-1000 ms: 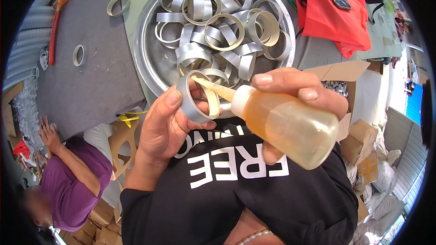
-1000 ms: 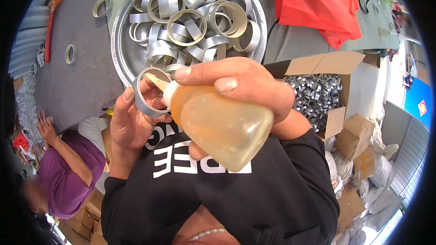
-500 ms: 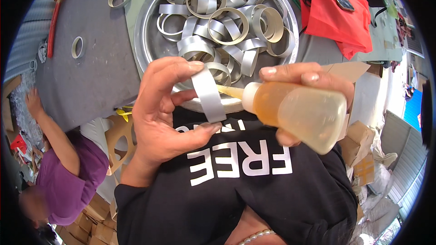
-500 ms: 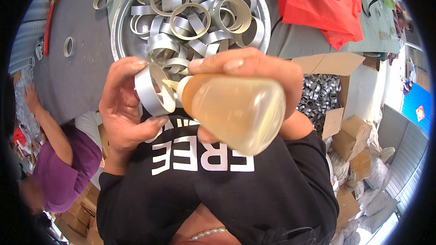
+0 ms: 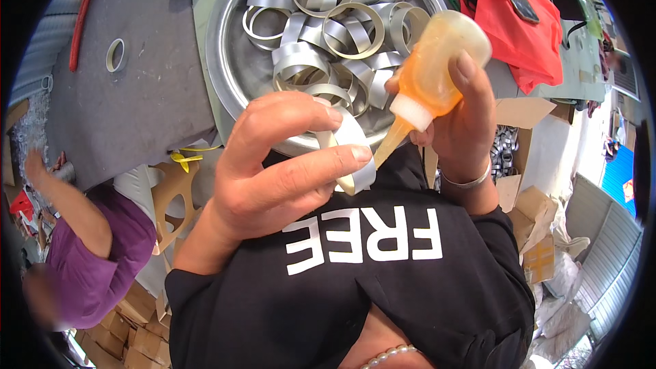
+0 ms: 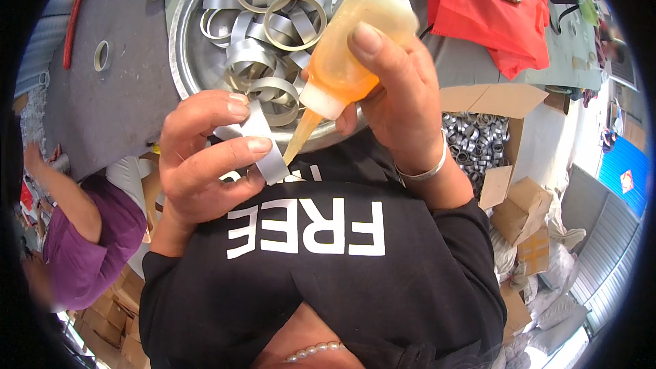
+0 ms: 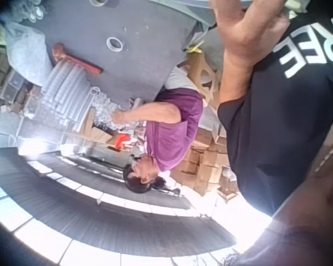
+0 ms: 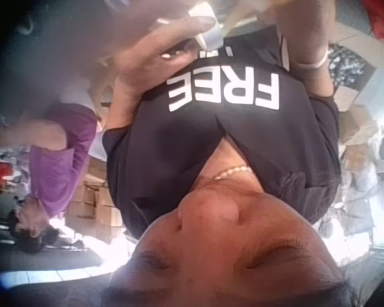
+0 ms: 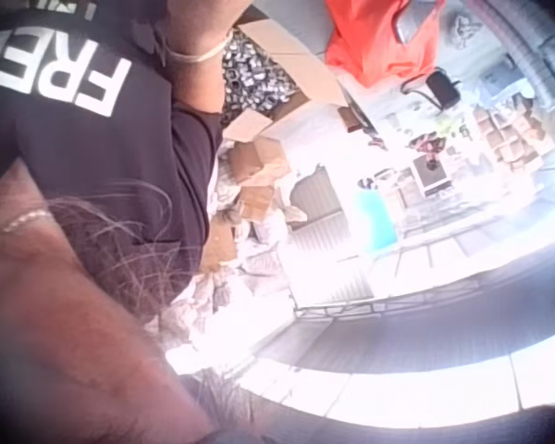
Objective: The person applies a viscous liquid from a squeeze bottle onto the inner edges of small metal rings. They pick up each ring from a metal tray, apply the liquid, and place the ring onto a flat work surface. The person occasionally wipes the bottle nozzle with a cloth.
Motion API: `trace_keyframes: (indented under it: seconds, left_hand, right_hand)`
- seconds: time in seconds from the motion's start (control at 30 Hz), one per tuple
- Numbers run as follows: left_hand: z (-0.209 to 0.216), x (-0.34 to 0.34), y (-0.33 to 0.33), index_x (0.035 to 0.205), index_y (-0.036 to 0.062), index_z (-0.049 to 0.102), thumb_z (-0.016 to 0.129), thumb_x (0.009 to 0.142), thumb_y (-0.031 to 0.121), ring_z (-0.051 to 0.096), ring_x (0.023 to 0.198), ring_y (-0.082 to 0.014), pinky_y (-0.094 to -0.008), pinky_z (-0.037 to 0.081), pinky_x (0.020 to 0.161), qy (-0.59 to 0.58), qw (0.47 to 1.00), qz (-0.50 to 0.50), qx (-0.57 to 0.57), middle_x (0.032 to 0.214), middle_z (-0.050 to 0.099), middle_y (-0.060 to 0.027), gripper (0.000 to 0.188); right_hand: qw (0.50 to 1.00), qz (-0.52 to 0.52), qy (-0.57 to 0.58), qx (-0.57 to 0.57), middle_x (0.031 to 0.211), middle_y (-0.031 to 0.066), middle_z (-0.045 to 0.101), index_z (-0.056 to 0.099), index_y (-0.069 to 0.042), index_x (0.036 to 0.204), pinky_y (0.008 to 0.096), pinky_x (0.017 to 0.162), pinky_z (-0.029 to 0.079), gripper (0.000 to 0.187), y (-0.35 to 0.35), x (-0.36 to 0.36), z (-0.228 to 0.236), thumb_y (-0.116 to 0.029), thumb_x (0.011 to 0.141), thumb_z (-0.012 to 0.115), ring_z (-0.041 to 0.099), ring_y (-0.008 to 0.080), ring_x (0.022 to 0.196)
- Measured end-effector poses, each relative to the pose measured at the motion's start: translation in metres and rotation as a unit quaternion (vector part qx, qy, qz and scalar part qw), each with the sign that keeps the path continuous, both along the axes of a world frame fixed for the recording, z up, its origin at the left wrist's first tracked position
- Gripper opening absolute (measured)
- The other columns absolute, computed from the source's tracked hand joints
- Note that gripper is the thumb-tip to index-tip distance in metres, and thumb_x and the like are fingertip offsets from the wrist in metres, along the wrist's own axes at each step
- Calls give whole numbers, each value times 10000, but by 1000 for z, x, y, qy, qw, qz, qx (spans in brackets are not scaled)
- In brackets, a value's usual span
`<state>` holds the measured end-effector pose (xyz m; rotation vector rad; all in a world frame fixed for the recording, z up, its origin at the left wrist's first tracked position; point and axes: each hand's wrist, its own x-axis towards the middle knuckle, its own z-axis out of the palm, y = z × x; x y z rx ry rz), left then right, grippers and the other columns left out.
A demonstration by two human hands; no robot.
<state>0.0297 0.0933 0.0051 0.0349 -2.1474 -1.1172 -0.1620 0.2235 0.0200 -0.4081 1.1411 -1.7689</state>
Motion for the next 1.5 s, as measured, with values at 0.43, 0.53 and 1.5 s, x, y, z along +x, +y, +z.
trace_keyframes:
  seconds: [0.43, 0.53, 1.5]
  left_hand:
    - [15, 16, -7, 1133, 23, 608, 846, 712, 267, 625, 945, -259, -360, 491, 820, -324, 913, 246, -26, 1027, 648, -122, 542]
    - [0, -20, 17, 1095, 6, 537, 861, 624, 391, 604, 844, -316, -402, 489, 727, -343, 915, 170, -125, 943, 573, -127, 690]
    - [4, -30, 2, 928, 33, 636, 801, 668, 133, 585, 873, -274, -344, 467, 760, -290, 949, 96, -78, 945, 583, -104, 324]
  right_hand:
    - [981, -144, -65, -114, 939, 232, 695, 563, -33, 1129, 298, 521, 528, 507, 1, -23, -21, -508, 959, 508, 654, 204, 600]
    - [980, -137, -63, -128, 949, 237, 691, 570, -25, 1129, 305, 520, 533, 516, 2, -25, -22, -508, 957, 506, 668, 221, 640]
    - [972, -176, -33, -153, 964, 255, 681, 569, -16, 1139, 303, 510, 539, 502, 13, -18, -16, -477, 964, 481, 673, 245, 652]
